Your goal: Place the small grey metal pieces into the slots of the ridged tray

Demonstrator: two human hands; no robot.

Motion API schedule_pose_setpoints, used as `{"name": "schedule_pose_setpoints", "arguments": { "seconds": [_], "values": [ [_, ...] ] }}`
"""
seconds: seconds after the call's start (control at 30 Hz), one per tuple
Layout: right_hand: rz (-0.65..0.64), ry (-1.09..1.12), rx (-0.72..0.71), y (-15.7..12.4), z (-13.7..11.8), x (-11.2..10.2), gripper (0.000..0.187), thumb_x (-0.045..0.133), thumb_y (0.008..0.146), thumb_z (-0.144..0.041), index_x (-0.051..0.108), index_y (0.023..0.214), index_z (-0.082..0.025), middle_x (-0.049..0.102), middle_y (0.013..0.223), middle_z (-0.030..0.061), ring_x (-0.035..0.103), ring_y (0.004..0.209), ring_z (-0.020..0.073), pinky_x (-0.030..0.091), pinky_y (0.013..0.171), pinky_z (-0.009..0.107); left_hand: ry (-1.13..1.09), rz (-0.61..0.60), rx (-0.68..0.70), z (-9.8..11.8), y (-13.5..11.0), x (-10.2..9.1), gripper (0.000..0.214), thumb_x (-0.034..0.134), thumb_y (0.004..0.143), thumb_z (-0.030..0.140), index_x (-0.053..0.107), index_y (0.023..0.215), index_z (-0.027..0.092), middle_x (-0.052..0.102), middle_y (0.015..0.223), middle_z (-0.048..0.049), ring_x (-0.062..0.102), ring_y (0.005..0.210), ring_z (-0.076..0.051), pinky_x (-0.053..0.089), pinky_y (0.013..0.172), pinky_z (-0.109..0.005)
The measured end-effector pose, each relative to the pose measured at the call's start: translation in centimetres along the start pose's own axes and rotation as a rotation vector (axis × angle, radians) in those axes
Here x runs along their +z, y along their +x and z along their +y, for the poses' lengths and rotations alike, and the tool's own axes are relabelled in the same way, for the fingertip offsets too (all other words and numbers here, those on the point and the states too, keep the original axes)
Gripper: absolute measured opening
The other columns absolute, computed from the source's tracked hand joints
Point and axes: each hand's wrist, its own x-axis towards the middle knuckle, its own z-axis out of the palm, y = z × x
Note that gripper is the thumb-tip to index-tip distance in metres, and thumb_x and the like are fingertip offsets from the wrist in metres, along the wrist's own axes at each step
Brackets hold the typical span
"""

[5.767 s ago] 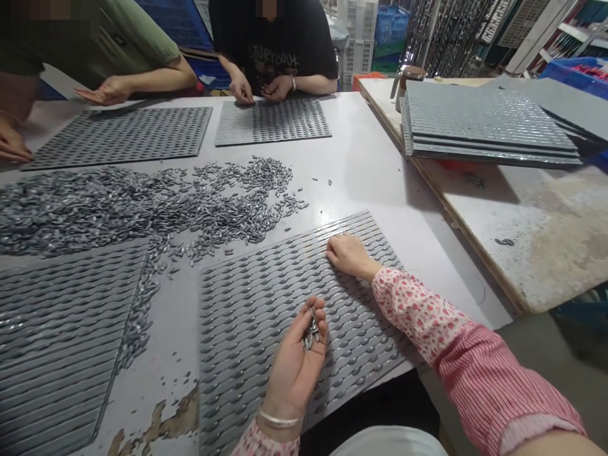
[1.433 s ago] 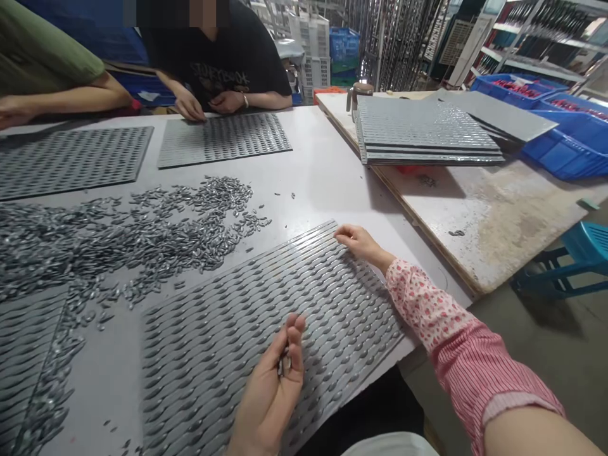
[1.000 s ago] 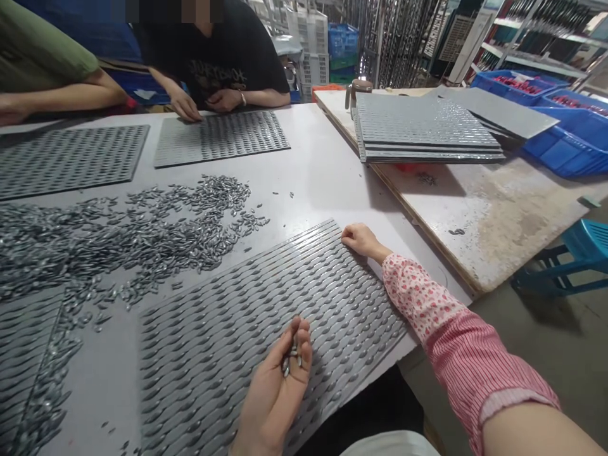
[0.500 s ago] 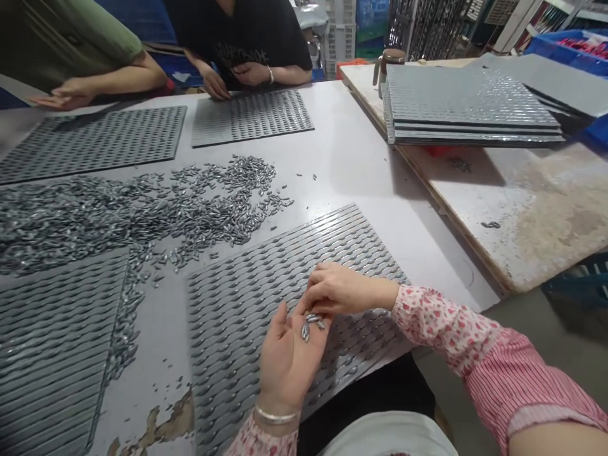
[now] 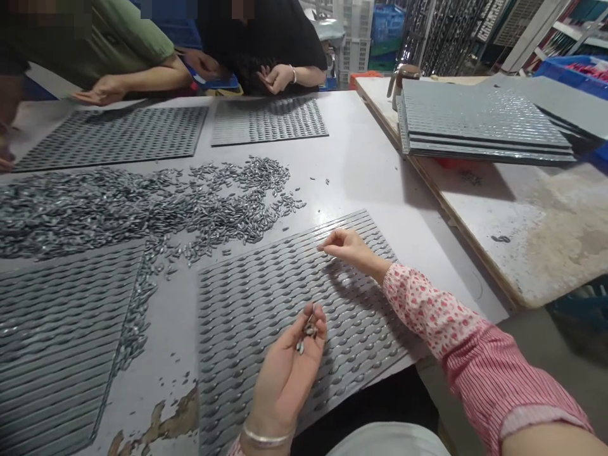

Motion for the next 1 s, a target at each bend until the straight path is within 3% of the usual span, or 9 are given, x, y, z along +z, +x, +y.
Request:
{"name": "schedule_pose_setpoints", "arguments": {
  "seconds": [0.13,0.27,0.37,0.6,0.67,0.83,1.0],
  "values": [
    [0.016,-0.03,0.023,2.1,0.4,0.2,0.006,0.057,0.075,-0.018,0.053,0.078,-0.016,0.064,0.081,0.0032,0.059,0.077,0.0136,0.043,0.066,0.024,0.057,-0.011,0.006,0.0,0.4,-0.6,0.018,0.042,0.088,0.007,0.058,0.098,0.006,0.06,0.086,-0.0087,0.058,0.063,-0.008,0.052,0.054,-0.018],
    [-0.134,-0.404,-0.057,3.4,0.1,0.5,0.005,0.054,0.077,-0.015,0.058,0.078,-0.015,0.058,0.069,-0.001,0.05,0.062,0.01,0.036,0.058,0.022,0.114,-0.025,0.076,-0.1,0.8,-1.1,0.021,0.045,0.086,0.005,0.06,0.101,0.01,0.062,0.09,-0.0079,0.06,0.069,-0.009,0.054,0.058,-0.019],
    [-0.176,-0.631,-0.127,4.1,0.2,0.8,0.011,0.052,0.079,-0.009,0.062,0.08,-0.014,0.056,0.066,-0.0024,0.046,0.06,0.0089,0.034,0.059,0.021,0.113,-0.025,0.072,-0.2,1.1,-1.4,0.017,0.048,0.085,0.005,0.061,0.095,0.01,0.062,0.085,-0.007,0.06,0.066,-0.008,0.052,0.054,-0.017],
    [-0.127,-0.498,-0.057,4.9,1.1,1.3,0.016,0.044,0.082,-0.006,0.058,0.085,-0.013,0.063,0.078,0.0009,0.053,0.068,0.0101,0.038,0.063,0.021,0.084,-0.009,0.039,-0.2,1.5,-1.8,0.013,0.049,0.084,0.006,0.062,0.088,0.011,0.063,0.086,-0.0071,0.061,0.066,-0.009,0.052,0.054,-0.017],
    [-0.131,-0.582,-0.104,5.1,1.0,1.2,0.016,0.045,0.083,-0.007,0.06,0.086,-0.013,0.061,0.076,0.0008,0.053,0.069,0.0109,0.038,0.064,0.022,0.077,-0.016,0.049,-0.2,1.4,-1.8,0.014,0.05,0.084,0.006,0.062,0.088,0.011,0.063,0.086,-0.0071,0.061,0.067,-0.009,0.053,0.055,-0.017],
    [-0.298,-0.821,-0.255,5.4,0.5,1.2,0.012,0.052,0.085,-0.01,0.064,0.087,-0.013,0.061,0.081,0.0031,0.052,0.072,0.012,0.037,0.066,0.023,0.072,-0.016,0.058,-0.3,1.3,-1.6,0.014,0.051,0.084,0.006,0.062,0.089,0.011,0.062,0.085,-0.0067,0.06,0.067,-0.008,0.053,0.057,-0.017],
    [-0.257,-0.902,-0.274,5.7,1.2,1.7,0.002,0.062,0.08,-0.013,0.063,0.081,-0.013,0.06,0.073,0.0008,0.051,0.065,0.0106,0.034,0.061,0.021,0.072,-0.024,0.05,-0.5,1.4,-1.3,0.013,0.052,0.083,0.006,0.063,0.09,0.011,0.061,0.085,-0.0059,0.059,0.065,-0.008,0.052,0.056,-0.017]
  ]
}}
